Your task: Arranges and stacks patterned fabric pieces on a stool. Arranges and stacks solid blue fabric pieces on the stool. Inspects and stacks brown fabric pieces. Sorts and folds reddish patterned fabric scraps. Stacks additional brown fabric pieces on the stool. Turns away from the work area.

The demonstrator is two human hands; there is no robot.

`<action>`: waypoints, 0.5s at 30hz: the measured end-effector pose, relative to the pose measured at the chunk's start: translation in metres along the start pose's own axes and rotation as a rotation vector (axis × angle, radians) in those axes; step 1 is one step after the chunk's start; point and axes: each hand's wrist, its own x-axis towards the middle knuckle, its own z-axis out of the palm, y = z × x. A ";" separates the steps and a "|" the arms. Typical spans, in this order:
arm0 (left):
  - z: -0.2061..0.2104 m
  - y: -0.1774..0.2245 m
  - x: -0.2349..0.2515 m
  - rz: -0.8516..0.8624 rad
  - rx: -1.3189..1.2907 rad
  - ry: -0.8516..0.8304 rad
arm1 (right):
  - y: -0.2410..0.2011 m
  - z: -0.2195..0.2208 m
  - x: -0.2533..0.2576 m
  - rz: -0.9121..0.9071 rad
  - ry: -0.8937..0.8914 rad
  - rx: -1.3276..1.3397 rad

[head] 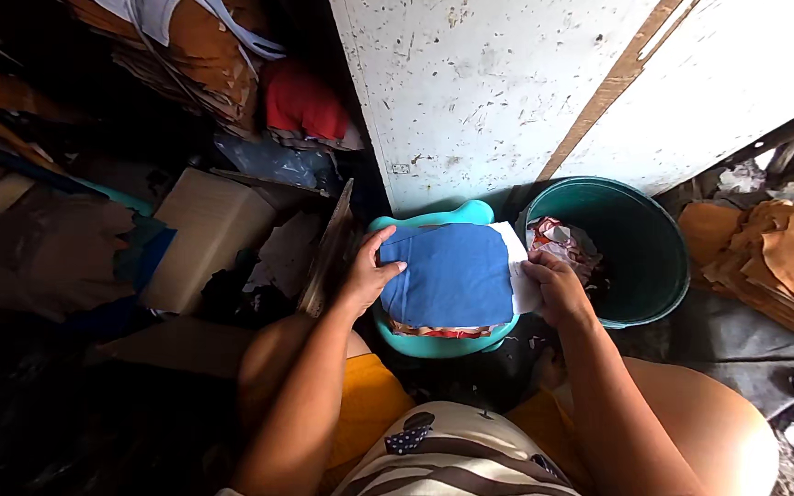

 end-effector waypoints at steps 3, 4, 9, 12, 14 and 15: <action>0.000 0.000 0.000 0.010 0.009 -0.014 | -0.001 -0.007 -0.002 0.004 0.023 -0.030; 0.000 0.001 0.000 0.009 0.013 -0.017 | -0.001 -0.009 -0.002 0.004 0.036 -0.033; -0.004 0.002 -0.002 -0.013 0.183 0.019 | 0.001 -0.024 -0.005 0.005 0.064 -0.049; -0.010 0.011 -0.004 -0.022 0.273 0.071 | 0.000 -0.039 -0.006 0.009 0.102 -0.129; -0.011 0.020 -0.003 0.042 0.342 0.120 | -0.004 -0.055 -0.009 -0.015 0.173 -0.331; -0.008 0.027 -0.003 0.111 0.401 0.136 | -0.008 -0.066 -0.011 -0.022 0.213 -0.461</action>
